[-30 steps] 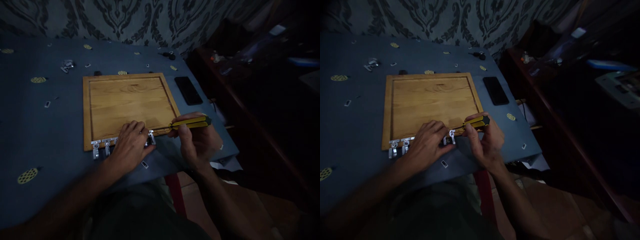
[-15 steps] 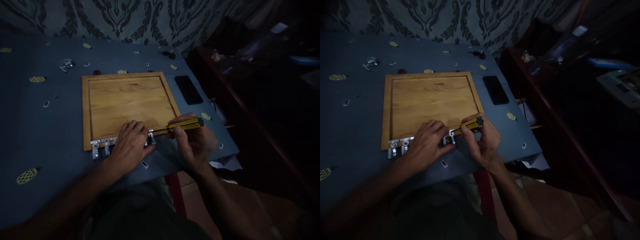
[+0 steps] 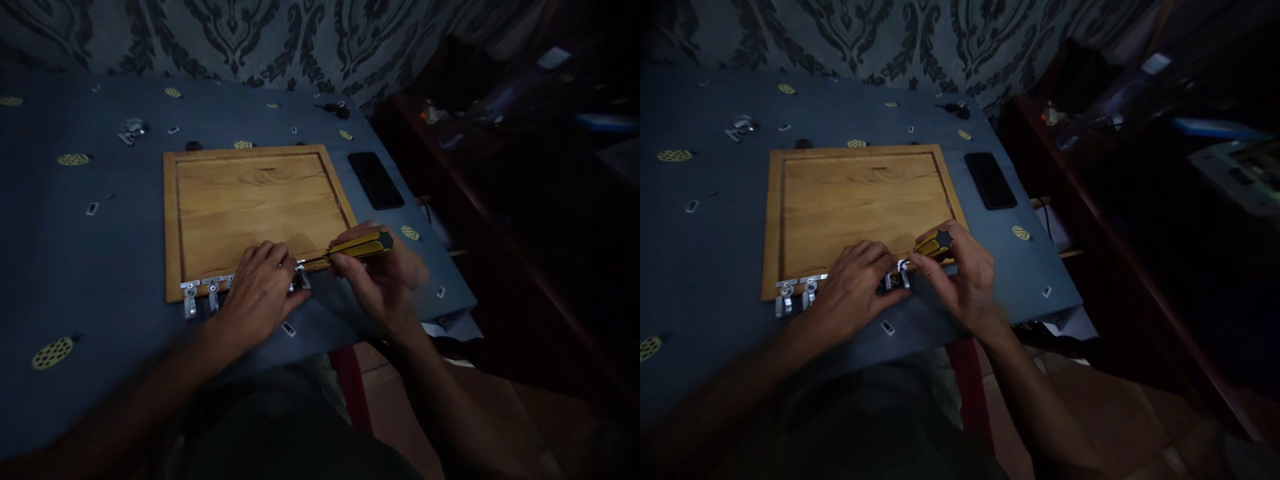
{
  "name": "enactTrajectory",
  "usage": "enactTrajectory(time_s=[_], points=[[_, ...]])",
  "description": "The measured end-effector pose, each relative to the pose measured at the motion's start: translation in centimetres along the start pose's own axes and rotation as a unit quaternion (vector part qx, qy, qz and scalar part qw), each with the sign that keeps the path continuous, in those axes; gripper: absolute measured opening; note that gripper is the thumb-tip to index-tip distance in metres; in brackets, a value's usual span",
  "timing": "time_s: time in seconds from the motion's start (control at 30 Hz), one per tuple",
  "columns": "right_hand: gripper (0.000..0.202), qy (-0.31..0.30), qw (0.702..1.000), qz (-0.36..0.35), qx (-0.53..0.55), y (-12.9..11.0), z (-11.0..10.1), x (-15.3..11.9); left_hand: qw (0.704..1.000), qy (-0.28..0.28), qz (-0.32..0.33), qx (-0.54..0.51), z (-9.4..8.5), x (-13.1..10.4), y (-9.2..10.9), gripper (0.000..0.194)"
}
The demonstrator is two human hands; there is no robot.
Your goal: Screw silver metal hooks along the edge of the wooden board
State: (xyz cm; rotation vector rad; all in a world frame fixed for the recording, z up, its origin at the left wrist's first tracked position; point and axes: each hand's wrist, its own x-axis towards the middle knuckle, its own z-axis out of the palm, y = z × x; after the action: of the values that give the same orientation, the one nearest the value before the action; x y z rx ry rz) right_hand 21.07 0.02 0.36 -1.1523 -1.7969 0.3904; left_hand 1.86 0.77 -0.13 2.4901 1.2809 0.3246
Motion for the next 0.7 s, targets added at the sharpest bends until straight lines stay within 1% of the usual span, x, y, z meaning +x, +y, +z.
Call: enactTrajectory(time_s=[0.1, 0.23, 0.33, 0.4, 0.47, 0.57, 0.7], points=[[0.012, 0.038, 0.999, 0.0, -0.025, -0.2, 0.4, 0.1, 1.0, -0.002, -0.004, 0.002, 0.0, 0.0, 0.0, 0.036], [0.013, 0.027, 0.999, 0.004, -0.028, -0.6, 0.6, 0.3, 1.0, 0.004, 0.0, 0.003, 0.2, 0.0, 0.0, 0.035], [0.009, 0.025, 1.0, 0.012, -0.004, -0.7, 0.4, 0.3, 1.0, 0.01, 0.003, 0.003, 0.2, 0.0, -0.1, 0.035], [0.015, 0.021, 1.0, 0.011, 0.015, -0.7, 0.3, 0.4, 1.0, 0.011, 0.005, -0.001, 0.2, -0.1, -0.1, 0.034], [0.02, 0.008, 0.999, 0.0, 0.033, -0.8, 0.1, 0.6, 1.0, 0.011, 0.005, -0.008, 0.2, -0.1, -0.1, 0.035], [0.016, -0.028, 0.997, -0.024, 0.064, -1.0, -0.4, 1.0, 1.0, 0.011, 0.002, -0.017, 0.2, -0.1, -0.1, 0.036], [0.02, -0.099, 0.992, -0.011, 0.082, -1.4, -1.3, 1.6, 1.0, 0.012, -0.003, -0.018, 0.2, -0.1, -0.1, 0.034]])
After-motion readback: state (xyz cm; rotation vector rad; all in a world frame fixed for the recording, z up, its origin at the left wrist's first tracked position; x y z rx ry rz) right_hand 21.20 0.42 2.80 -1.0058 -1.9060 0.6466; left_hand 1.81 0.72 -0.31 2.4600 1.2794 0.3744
